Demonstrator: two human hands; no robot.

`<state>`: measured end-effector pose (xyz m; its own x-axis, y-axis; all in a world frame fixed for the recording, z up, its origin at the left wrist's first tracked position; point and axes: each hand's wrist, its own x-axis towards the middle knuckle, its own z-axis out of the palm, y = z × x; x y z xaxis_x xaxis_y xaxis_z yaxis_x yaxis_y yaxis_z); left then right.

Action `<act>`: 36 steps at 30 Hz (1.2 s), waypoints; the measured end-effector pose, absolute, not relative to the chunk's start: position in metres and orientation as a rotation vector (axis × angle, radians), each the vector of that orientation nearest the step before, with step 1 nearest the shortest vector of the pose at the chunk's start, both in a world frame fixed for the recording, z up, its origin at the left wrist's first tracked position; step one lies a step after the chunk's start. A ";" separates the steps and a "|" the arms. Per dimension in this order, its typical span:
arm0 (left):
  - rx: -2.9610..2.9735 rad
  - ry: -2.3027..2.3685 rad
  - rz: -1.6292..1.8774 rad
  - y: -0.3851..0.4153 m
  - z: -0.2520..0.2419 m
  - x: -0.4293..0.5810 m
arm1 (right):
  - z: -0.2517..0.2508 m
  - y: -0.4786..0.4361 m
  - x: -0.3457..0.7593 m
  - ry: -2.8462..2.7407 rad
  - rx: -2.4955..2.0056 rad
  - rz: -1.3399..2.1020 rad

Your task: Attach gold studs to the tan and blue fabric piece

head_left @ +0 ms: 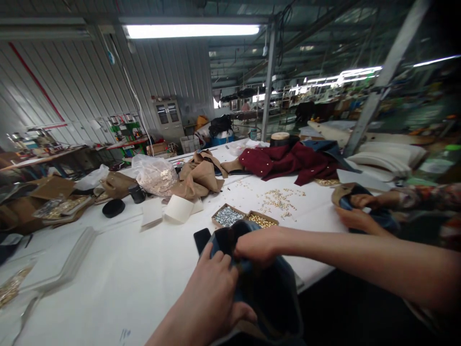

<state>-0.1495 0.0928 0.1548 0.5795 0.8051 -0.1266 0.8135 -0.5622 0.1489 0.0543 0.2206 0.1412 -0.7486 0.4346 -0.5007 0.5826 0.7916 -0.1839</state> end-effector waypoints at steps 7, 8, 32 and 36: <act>2.897 1.118 0.189 0.108 0.126 -0.151 | 0.184 0.289 0.013 2.624 0.809 -0.412; 2.920 1.107 0.206 0.111 0.123 -0.150 | 0.186 0.301 -0.002 2.694 0.877 -0.335; 3.126 1.089 0.233 0.146 0.015 -0.164 | 0.044 0.410 -0.236 2.970 1.720 -0.052; 2.988 1.188 0.311 0.144 0.016 -0.169 | 0.054 0.417 -0.226 3.027 1.735 -0.170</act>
